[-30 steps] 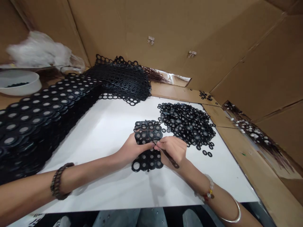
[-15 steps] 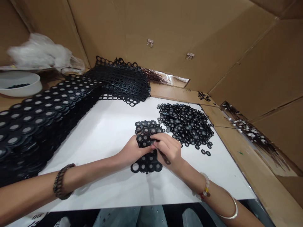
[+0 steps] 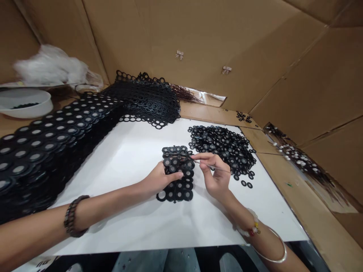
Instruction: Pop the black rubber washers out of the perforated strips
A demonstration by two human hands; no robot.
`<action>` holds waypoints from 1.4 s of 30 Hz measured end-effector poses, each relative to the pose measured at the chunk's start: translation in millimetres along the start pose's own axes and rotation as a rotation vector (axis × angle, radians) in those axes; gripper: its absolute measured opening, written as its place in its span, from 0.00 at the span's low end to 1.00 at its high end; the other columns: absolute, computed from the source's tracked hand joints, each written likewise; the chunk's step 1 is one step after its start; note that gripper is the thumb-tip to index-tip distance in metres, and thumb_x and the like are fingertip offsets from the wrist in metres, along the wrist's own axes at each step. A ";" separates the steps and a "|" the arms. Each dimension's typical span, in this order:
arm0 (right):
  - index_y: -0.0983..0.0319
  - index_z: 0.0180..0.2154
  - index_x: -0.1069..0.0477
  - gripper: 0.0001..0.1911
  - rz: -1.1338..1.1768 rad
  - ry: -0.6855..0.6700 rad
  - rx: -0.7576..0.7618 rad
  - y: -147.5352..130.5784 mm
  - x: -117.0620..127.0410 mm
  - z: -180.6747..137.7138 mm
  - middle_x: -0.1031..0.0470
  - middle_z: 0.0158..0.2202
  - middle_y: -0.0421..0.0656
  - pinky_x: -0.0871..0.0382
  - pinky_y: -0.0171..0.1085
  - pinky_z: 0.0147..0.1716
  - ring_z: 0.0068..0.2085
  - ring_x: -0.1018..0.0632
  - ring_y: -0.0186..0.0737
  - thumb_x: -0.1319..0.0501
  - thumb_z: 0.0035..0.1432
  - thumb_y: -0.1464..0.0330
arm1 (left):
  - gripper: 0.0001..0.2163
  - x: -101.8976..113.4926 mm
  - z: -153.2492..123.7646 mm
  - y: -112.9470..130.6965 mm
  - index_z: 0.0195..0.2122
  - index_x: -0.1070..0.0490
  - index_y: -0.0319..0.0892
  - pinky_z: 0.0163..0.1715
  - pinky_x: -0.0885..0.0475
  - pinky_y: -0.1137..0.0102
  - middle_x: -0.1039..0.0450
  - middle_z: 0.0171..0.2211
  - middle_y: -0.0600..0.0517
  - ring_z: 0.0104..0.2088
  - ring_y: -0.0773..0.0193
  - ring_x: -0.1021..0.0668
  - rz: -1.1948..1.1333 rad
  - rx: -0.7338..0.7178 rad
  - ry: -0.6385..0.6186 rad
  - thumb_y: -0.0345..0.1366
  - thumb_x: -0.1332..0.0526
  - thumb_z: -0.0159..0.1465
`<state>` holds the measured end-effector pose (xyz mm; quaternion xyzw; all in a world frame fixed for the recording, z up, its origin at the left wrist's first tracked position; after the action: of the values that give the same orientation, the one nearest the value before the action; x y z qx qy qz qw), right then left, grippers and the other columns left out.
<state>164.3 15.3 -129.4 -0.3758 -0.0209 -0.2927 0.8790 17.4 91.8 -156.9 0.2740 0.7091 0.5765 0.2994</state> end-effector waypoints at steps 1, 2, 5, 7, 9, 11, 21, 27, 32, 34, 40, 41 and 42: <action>0.60 0.28 0.37 0.07 -0.050 -0.017 0.067 -2.1 0.5 -0.5 0.25 0.33 0.45 0.29 0.39 0.31 0.35 0.23 0.40 0.45 0.57 0.76 | 0.16 0.6 0.0 -0.7 0.45 0.31 0.39 0.42 0.28 0.62 0.24 0.43 0.47 0.42 0.55 0.23 -0.004 0.006 0.039 0.38 0.36 0.56; 0.61 0.28 0.37 0.08 -0.106 -0.037 0.134 -3.7 0.4 -1.2 0.25 0.32 0.45 0.29 0.37 0.30 0.33 0.23 0.39 0.45 0.56 0.77 | 0.16 1.0 0.1 -1.2 0.44 0.31 0.39 0.41 0.28 0.63 0.24 0.42 0.47 0.41 0.55 0.23 -0.003 0.010 0.079 0.39 0.37 0.56; 0.61 0.27 0.37 0.07 -0.243 -0.104 0.276 -4.5 -2.3 -3.5 0.27 0.28 0.44 0.32 0.35 0.27 0.31 0.24 0.38 0.44 0.55 0.77 | 0.16 0.1 0.4 -1.1 0.44 0.32 0.40 0.42 0.28 0.63 0.24 0.41 0.48 0.42 0.56 0.24 -0.002 0.001 0.147 0.39 0.37 0.56; 0.62 0.27 0.37 0.07 -0.316 -0.132 0.299 -2.3 -4.2 -4.5 0.27 0.28 0.44 0.33 0.34 0.26 0.30 0.25 0.37 0.43 0.55 0.77 | 0.17 -1.4 0.5 0.3 0.47 0.33 0.41 0.44 0.29 0.64 0.25 0.44 0.48 0.45 0.56 0.25 -0.015 -0.013 0.149 0.38 0.37 0.56; 0.62 0.27 0.38 0.08 -0.376 -0.151 0.292 0.4 -5.4 -5.0 0.26 0.29 0.43 0.34 0.33 0.26 0.29 0.27 0.35 0.43 0.56 0.77 | 0.18 -2.5 0.4 1.7 0.48 0.33 0.41 0.44 0.29 0.65 0.26 0.46 0.48 0.48 0.56 0.26 -0.027 -0.014 0.138 0.38 0.37 0.57; 0.62 0.27 0.38 0.08 -0.419 -0.169 0.279 2.4 -5.9 -5.2 0.27 0.30 0.42 0.35 0.33 0.26 0.28 0.28 0.33 0.44 0.57 0.77 | 0.17 -2.8 0.2 2.6 0.47 0.33 0.41 0.44 0.29 0.65 0.27 0.47 0.48 0.48 0.55 0.26 -0.030 -0.007 0.135 0.38 0.37 0.57; 0.60 0.23 0.40 0.11 -0.700 -0.216 0.297 7.0 -16.1 -4.5 0.28 0.26 0.40 0.43 0.35 0.22 0.31 0.32 0.37 0.45 0.55 0.77 | 0.13 0.5 2.7 -0.5 0.37 0.29 0.38 0.44 0.30 0.60 0.24 0.40 0.46 0.43 0.51 0.25 0.084 0.030 0.081 0.40 0.36 0.54; 0.61 0.24 0.38 0.10 -0.714 -0.261 0.281 11.6 -20.2 -4.7 0.27 0.31 0.41 0.40 0.34 0.25 0.33 0.31 0.37 0.47 0.56 0.78 | 0.15 5.7 3.2 -1.0 0.43 0.30 0.40 0.45 0.30 0.61 0.25 0.44 0.47 0.48 0.51 0.27 -0.032 -0.007 -0.006 0.38 0.35 0.55; 0.61 0.27 0.36 0.09 -0.702 -0.294 0.230 12.5 -18.9 -4.5 0.27 0.36 0.43 0.37 0.34 0.27 0.37 0.28 0.39 0.48 0.54 0.79 | 0.17 4.8 1.9 -1.1 0.46 0.31 0.40 0.49 0.32 0.58 0.26 0.46 0.46 0.49 0.51 0.27 -0.002 -0.003 0.007 0.38 0.36 0.56; 0.61 0.28 0.36 0.10 -0.638 -0.289 0.227 13.0 -17.4 -5.9 0.26 0.40 0.46 0.33 0.35 0.30 0.39 0.27 0.39 0.50 0.54 0.80 | 0.18 3.9 2.6 -2.1 0.47 0.32 0.39 0.50 0.33 0.58 0.27 0.48 0.45 0.51 0.51 0.29 -0.023 -0.009 0.014 0.38 0.36 0.56; 0.60 0.30 0.35 0.10 -0.244 -0.119 0.035 22.1 -11.4 -3.8 0.25 0.32 0.43 0.28 0.37 0.31 0.33 0.23 0.39 0.51 0.56 0.78 | 0.19 4.5 3.9 -0.7 0.47 0.33 0.38 0.49 0.32 0.58 0.28 0.48 0.43 0.50 0.51 0.27 -0.016 0.028 -0.002 0.40 0.36 0.56; 0.59 0.30 0.35 0.10 -0.208 -0.069 -0.018 24.4 -9.4 -1.1 0.26 0.30 0.42 0.29 0.37 0.29 0.31 0.23 0.38 0.51 0.57 0.77 | 0.18 4.5 3.1 0.7 0.46 0.32 0.38 0.49 0.32 0.59 0.27 0.48 0.43 0.49 0.51 0.27 0.014 0.035 -0.010 0.40 0.36 0.56; 0.59 0.30 0.35 0.10 -0.191 -0.019 -0.059 26.4 -7.1 2.1 0.26 0.27 0.41 0.29 0.36 0.26 0.28 0.24 0.38 0.50 0.58 0.76 | 0.18 4.2 2.0 2.2 0.45 0.32 0.38 0.49 0.32 0.59 0.27 0.47 0.43 0.48 0.51 0.26 0.043 0.041 -0.018 0.40 0.36 0.56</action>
<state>172.9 34.7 -146.9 -0.4008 -0.0565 -0.3721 0.8353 16.1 96.5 -155.4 0.3004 0.7119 0.5658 0.2876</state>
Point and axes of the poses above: each hand's wrist, its own z-axis towards the middle knuckle, its own x-axis out of the back of the hand, y = z × x, the point moved 2 cm from there along z, towards the middle knuckle
